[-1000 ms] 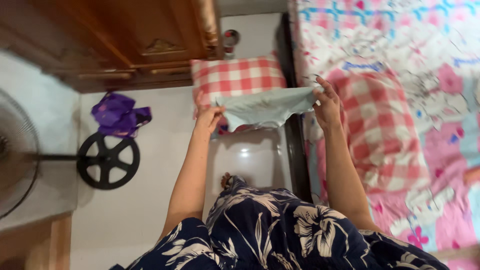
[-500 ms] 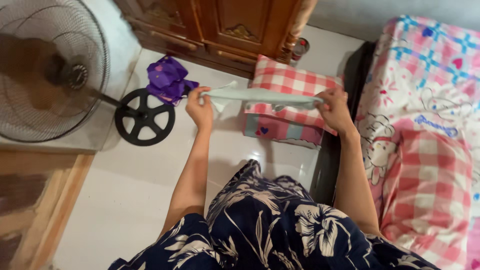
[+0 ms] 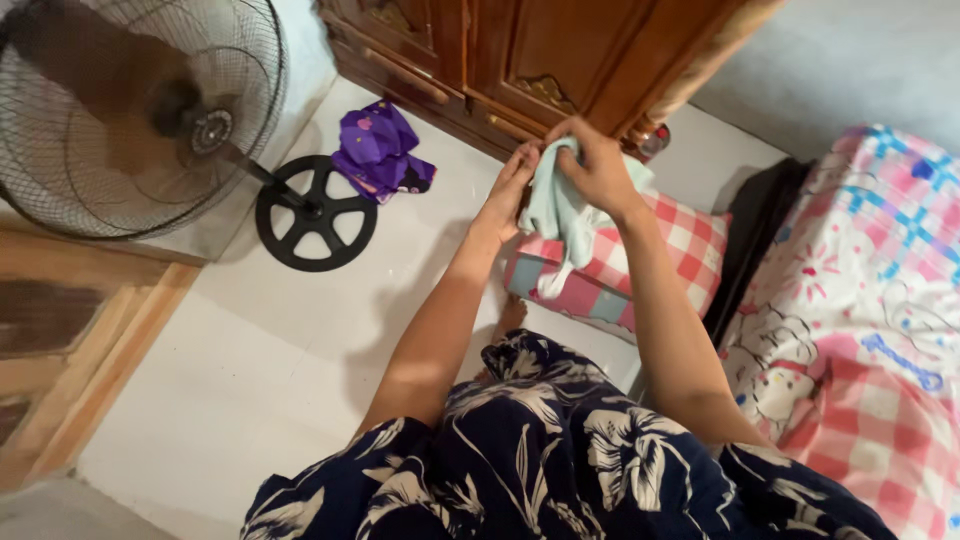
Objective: The person hits a pillow with a bundle of sticks and smooths it by hand on a bed, then places a piece of fabric inside a closet and returns to hit the pillow again with the sticks.
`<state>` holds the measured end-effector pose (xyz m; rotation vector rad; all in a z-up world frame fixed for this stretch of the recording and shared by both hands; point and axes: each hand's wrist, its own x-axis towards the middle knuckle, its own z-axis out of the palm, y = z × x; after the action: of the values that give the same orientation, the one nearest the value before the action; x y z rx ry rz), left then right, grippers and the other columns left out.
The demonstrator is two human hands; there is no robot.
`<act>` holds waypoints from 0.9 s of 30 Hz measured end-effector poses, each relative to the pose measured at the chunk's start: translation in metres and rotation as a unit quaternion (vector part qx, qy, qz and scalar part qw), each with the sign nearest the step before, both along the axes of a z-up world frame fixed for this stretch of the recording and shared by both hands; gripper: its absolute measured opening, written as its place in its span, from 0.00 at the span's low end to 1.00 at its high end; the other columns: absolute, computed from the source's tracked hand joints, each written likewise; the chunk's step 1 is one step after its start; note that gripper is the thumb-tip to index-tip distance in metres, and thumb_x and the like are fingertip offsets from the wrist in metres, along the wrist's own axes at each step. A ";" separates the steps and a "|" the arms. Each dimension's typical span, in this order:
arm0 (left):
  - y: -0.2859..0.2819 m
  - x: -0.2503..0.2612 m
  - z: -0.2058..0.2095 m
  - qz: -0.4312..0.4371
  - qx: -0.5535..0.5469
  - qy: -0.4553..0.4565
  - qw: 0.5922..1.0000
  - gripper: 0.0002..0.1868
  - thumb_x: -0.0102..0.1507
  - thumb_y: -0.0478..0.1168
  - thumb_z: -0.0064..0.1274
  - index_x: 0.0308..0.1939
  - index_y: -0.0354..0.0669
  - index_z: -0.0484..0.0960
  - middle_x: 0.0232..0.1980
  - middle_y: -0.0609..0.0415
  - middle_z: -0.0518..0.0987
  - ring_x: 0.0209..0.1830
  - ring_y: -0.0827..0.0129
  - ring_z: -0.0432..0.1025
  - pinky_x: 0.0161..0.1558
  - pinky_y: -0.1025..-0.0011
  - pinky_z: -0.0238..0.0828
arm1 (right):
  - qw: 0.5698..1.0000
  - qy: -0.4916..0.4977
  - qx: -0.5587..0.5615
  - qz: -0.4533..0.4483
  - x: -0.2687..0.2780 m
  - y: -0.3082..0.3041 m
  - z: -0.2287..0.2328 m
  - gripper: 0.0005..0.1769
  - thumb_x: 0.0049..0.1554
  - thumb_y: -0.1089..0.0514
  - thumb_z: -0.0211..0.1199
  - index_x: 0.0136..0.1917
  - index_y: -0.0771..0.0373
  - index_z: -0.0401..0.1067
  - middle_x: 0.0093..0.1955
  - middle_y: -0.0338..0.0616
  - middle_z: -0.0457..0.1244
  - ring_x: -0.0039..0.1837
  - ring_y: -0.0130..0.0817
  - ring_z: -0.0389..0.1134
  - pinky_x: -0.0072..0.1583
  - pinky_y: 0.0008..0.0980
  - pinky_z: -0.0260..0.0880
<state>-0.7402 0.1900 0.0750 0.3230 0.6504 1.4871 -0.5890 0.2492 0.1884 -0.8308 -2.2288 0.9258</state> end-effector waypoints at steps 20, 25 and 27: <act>0.098 -0.063 -0.047 0.010 -0.334 -0.059 0.941 0.47 0.59 0.73 0.48 0.75 0.53 0.59 0.61 0.40 0.66 0.60 0.45 0.65 0.58 0.41 0.62 | 0.926 0.114 -0.316 -0.173 -0.083 0.111 -0.082 0.21 0.65 0.45 0.58 0.65 0.59 0.65 0.55 0.47 0.67 0.56 0.39 0.68 0.54 0.41 0.73; 0.127 -0.083 -0.055 0.076 -0.078 -0.162 0.981 0.42 0.62 0.55 0.63 0.72 0.36 0.66 0.65 0.44 0.76 0.64 0.53 0.72 0.62 0.54 0.73 | 0.783 0.301 -0.542 -0.044 -0.084 0.112 -0.094 0.25 0.62 0.52 0.57 0.69 0.64 0.65 0.65 0.48 0.65 0.65 0.42 0.68 0.62 0.47 0.77; 0.133 -0.096 -0.046 0.067 -0.019 -0.123 0.990 0.40 0.64 0.48 0.65 0.73 0.33 0.66 0.67 0.44 0.77 0.66 0.56 0.73 0.65 0.59 0.74 | 0.765 0.317 -0.553 -0.093 -0.082 0.124 -0.109 0.22 0.60 0.56 0.55 0.67 0.61 0.66 0.59 0.45 0.66 0.59 0.40 0.70 0.58 0.46 0.76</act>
<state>-0.8364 0.3228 0.0285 0.0639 0.5096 1.6103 -0.6706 0.3727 0.0790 -0.9513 -0.8452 2.0742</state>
